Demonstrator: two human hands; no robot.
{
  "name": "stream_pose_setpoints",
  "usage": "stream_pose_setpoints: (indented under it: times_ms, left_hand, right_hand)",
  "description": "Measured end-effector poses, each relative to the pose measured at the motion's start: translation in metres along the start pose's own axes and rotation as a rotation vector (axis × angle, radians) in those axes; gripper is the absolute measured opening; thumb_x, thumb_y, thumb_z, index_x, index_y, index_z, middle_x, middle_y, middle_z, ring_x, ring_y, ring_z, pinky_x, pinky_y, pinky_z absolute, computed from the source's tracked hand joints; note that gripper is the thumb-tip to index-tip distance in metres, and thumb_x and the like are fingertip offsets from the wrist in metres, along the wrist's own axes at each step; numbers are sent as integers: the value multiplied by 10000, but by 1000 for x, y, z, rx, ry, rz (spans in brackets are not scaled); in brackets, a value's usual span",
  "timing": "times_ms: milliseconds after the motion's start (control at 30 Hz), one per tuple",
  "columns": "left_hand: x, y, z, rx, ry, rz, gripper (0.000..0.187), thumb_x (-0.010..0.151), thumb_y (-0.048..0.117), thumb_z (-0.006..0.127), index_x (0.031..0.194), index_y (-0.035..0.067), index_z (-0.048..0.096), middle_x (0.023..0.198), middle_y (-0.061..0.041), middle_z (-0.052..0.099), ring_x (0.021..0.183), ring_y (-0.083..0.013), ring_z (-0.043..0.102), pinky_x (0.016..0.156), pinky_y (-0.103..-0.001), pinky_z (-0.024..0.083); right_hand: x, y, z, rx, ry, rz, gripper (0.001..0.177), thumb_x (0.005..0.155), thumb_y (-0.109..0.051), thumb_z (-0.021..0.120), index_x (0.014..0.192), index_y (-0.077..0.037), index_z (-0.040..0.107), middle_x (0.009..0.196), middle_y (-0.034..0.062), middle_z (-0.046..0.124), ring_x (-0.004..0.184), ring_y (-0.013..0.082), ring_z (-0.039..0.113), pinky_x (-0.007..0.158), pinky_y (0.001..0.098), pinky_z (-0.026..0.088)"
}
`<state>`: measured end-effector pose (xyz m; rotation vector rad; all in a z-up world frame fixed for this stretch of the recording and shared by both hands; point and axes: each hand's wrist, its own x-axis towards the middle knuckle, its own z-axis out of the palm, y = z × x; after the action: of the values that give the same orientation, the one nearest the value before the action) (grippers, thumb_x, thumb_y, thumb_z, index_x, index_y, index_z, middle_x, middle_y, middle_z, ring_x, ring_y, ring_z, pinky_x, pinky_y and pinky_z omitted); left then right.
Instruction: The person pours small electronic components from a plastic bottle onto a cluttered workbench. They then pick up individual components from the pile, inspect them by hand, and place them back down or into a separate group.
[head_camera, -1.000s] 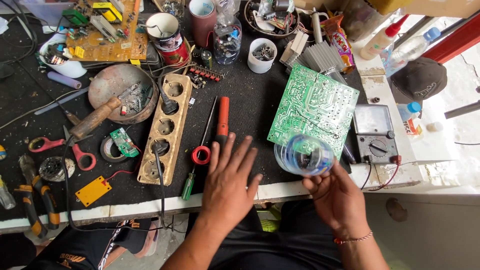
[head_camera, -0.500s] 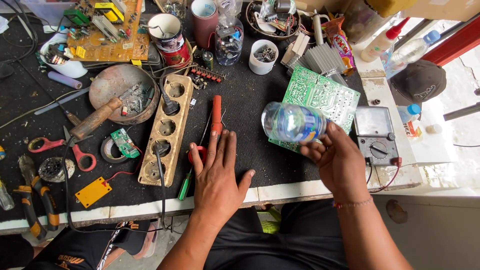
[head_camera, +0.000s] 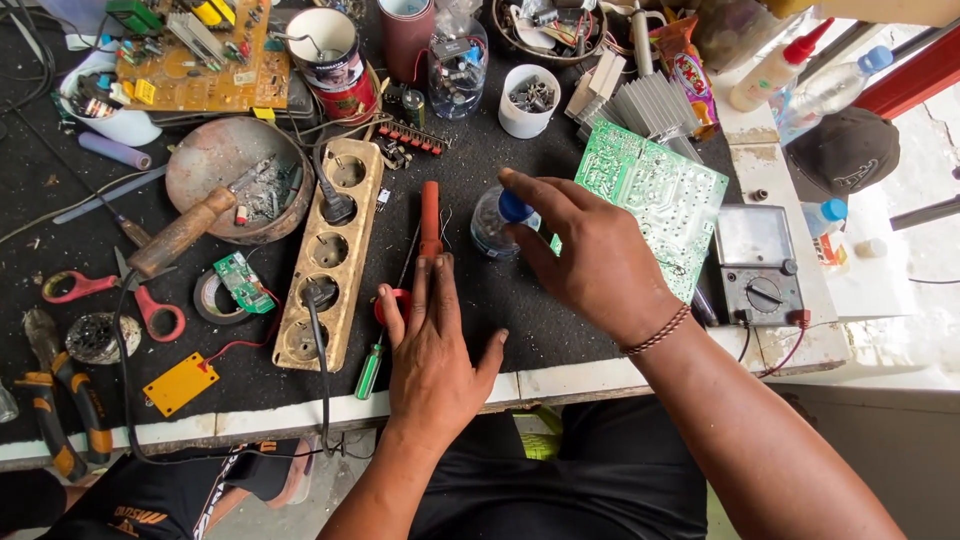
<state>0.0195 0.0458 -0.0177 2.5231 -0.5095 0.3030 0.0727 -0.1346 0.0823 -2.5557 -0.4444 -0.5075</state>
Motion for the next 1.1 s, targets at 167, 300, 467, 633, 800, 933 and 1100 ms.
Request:
stream_pose_setpoints:
  times_ms: [167,300,467,633,800,933,1100]
  left_hand:
    - [-1,-2,4,3,32,25,948,891,417,694,1575,-93,283,1591,-262,434,1562,-390,252,1230,-625,-79]
    - [-3,-1,3,1,60,52,908,908,418,678,1572,-78,307,1589,-247,449,1572,-381,238,1225,-625,-101]
    - [-5,-2,5,-1,87,58,897,908,421,679,1574,-63,321,1587,-237,458,1574,-369,240,1222,-631,-99]
    - [-6,0,1,-36,98,62,880,917,406,679,1579,-53,323,1571,-233,477,1574,-373,236,1212,-643,-109]
    - [-6,2,-5,42,27,41,881,954,473,607,1593,-30,268,1634,-150,428,1587,-309,199,1239,-674,54]
    - [-7,2,-4,41,23,37,875,946,469,611,1584,-35,292,1633,-151,427,1583,-315,211,1236,-683,59]
    - [-9,1,-3,45,40,48,856,939,460,630,1588,-3,318,1633,-130,438,1578,-319,240,1232,-690,67]
  right_hand:
    - [2,-6,-7,42,-45,111,443,924,-97,743,1361,-109,674,1133,200,733,795,390,761,672,464,639]
    - [2,-4,-11,85,-70,150,452,938,-63,719,1385,-80,652,1096,260,726,854,457,750,703,513,636]
    - [3,-3,-20,122,-64,142,444,943,-47,717,1381,-31,645,1095,287,722,905,480,739,737,514,631]
    - [7,-6,-28,181,-44,127,428,944,0,713,1364,40,637,1095,335,706,971,508,719,758,524,630]
    - [9,-7,-37,101,-111,175,456,981,-184,710,1408,-64,604,1085,148,743,868,237,799,799,357,628]
    - [12,-5,-49,125,-65,191,453,966,-140,744,1394,-62,615,1181,89,761,915,190,781,800,332,617]
    - [14,18,-67,203,92,207,445,1034,-35,764,1435,-27,572,1175,123,716,1051,194,715,821,312,648]
